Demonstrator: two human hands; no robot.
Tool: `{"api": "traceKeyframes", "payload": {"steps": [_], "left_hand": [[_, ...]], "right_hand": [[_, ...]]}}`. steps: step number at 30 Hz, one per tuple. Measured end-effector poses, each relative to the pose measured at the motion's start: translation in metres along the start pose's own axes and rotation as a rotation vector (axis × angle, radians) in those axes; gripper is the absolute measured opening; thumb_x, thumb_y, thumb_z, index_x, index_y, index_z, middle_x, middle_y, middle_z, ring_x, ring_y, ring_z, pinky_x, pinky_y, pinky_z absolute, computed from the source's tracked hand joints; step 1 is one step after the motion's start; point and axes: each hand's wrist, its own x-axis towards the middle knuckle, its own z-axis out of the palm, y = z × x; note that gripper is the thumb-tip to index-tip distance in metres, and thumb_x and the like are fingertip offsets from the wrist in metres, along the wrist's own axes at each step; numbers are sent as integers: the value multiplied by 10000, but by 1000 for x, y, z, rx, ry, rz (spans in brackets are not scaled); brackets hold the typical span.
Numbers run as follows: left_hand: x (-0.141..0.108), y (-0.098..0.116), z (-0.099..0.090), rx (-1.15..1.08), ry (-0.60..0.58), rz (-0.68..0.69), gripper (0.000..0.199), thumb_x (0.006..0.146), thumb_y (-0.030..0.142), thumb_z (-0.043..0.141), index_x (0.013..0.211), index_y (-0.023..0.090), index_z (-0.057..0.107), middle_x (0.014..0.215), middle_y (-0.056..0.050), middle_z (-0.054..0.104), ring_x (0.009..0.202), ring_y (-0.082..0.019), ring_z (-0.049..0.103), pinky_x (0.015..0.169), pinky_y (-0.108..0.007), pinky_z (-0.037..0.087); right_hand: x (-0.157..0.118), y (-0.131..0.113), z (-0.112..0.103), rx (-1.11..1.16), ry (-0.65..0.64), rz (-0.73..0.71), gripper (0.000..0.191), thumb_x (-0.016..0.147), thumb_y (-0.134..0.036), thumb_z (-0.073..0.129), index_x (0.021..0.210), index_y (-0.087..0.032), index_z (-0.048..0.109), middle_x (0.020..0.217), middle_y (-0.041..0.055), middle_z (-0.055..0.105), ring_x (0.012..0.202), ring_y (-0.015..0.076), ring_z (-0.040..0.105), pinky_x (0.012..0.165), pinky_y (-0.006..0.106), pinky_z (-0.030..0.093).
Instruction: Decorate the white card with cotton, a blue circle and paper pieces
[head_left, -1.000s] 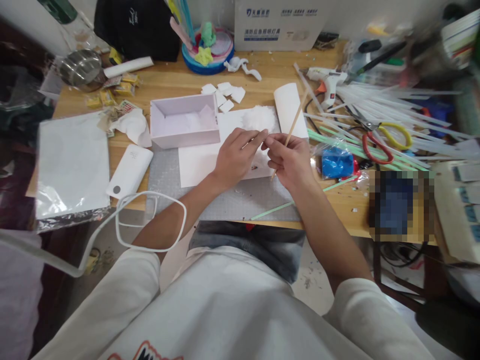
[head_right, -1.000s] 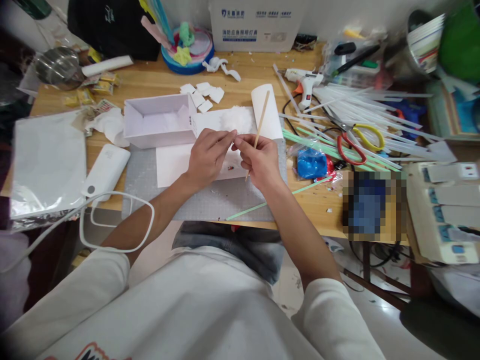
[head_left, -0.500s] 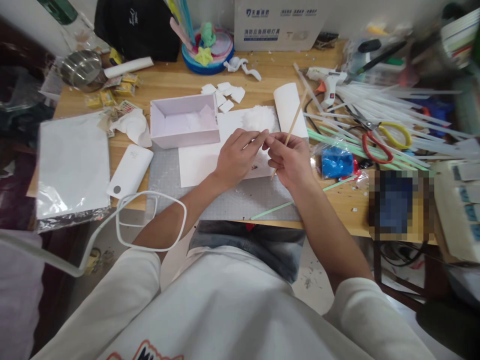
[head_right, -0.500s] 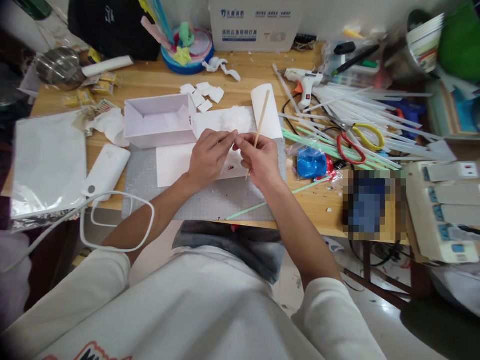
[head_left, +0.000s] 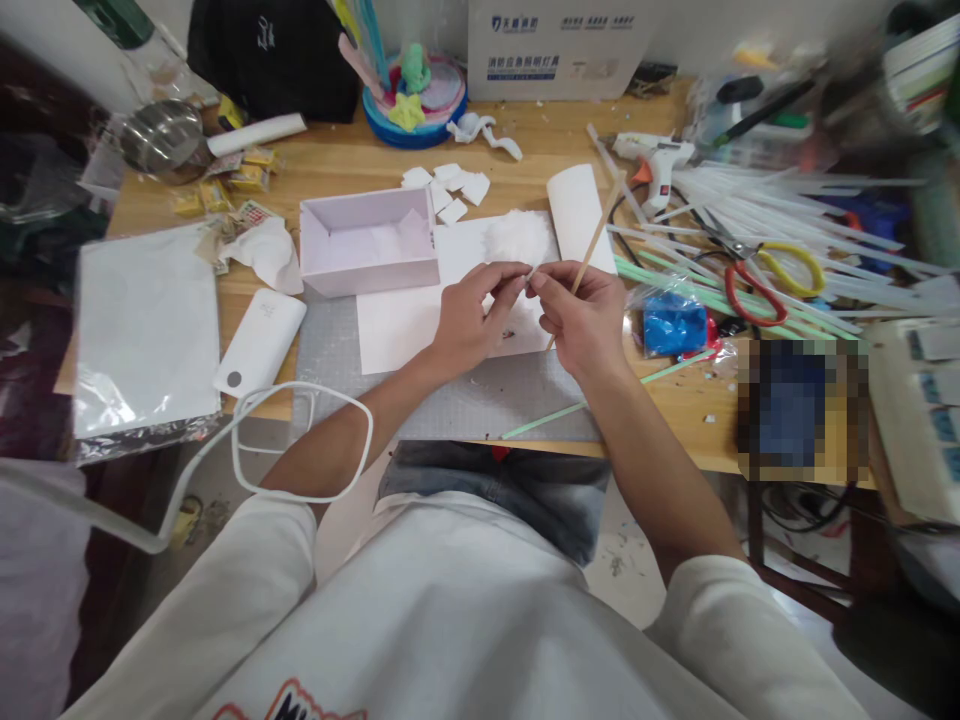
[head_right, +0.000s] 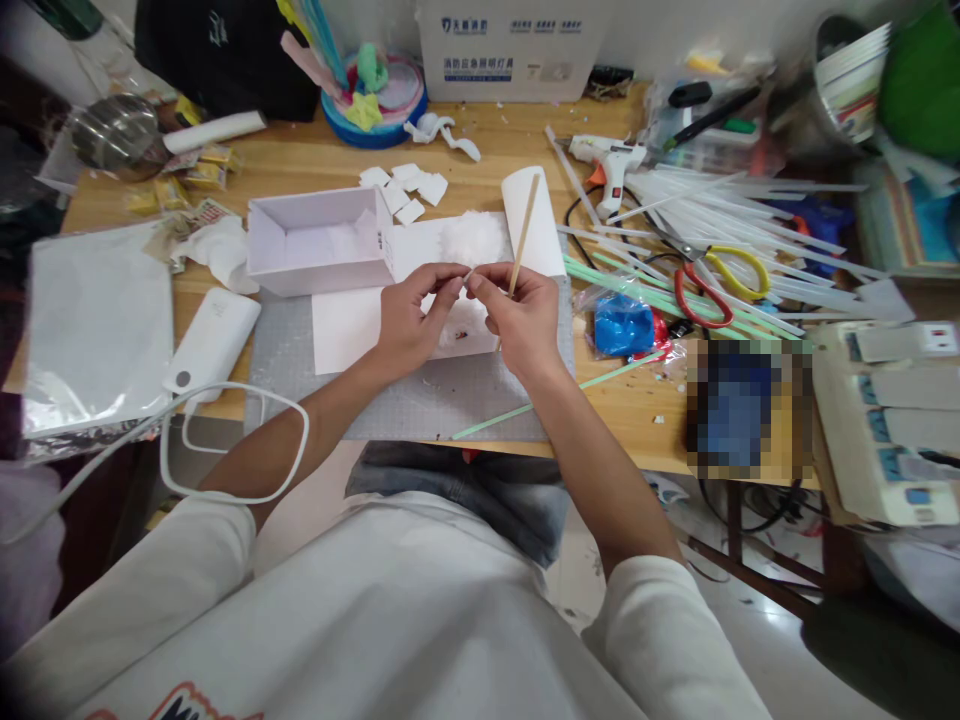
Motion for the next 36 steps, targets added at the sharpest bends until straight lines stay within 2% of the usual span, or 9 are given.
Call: {"api": "traceKeyframes", "payload": {"steps": [3,7,12,17,20,24,31,36], "left_hand": [[1,-2,-1,-3,-5,13,343,1043,471,540,1092,205,752,1005,-65,780,909,-148,716,849,-278,540],[2,-5,-1,35,22,32,265,1027,385,586,1016,200,776,937,-53,784,843,-133,694,801,-264,528],[3,-2,1,-74,59,-81,215,966,350,653,933,186,787,865,-33,780,745,-114,678,726,-244,525],[7,-2,1,-259,50,-228,271,934,423,692,841,181,769,765,-11,741,678,-110,657,635,-236,505],[11,-5,1,-325,61,-279,252,927,399,711,807,179,741,690,6,688,637,-100,625,607,-228,484],[13,-5,0,-407,64,-350,225,952,365,686,833,176,707,712,10,664,654,-81,615,643,-205,489],[16,-1,-1,-447,103,-424,244,991,353,648,816,186,625,681,31,588,623,-64,563,618,-181,462],[18,0,-3,-475,128,-528,192,977,333,673,863,183,639,700,24,623,635,-60,587,612,-167,467]], "right_hand": [[1,5,-1,-52,28,-48,198,738,-379,838,769,-226,717,668,-26,615,477,45,326,417,234,215],[2,9,-1,-110,50,-123,188,737,-370,844,742,-232,716,717,-2,651,576,87,486,442,225,309],[0,9,-1,-141,44,-152,129,758,-337,824,742,-238,742,709,0,654,638,107,549,468,222,349],[-1,9,0,-93,30,-134,134,748,-318,833,729,-236,729,711,-4,643,582,83,480,453,225,305],[-1,5,0,-33,13,-83,138,732,-291,829,716,-226,709,666,-27,599,497,47,360,424,228,228],[0,-1,0,62,-25,25,166,702,-277,806,711,-227,648,610,-63,555,438,25,220,397,228,133],[2,-11,-4,204,-91,208,186,634,-242,731,712,-226,563,623,-69,596,399,6,194,397,203,74],[2,-13,-4,216,-68,206,210,617,-253,739,725,-229,561,618,-72,589,396,5,185,403,207,61]]}}
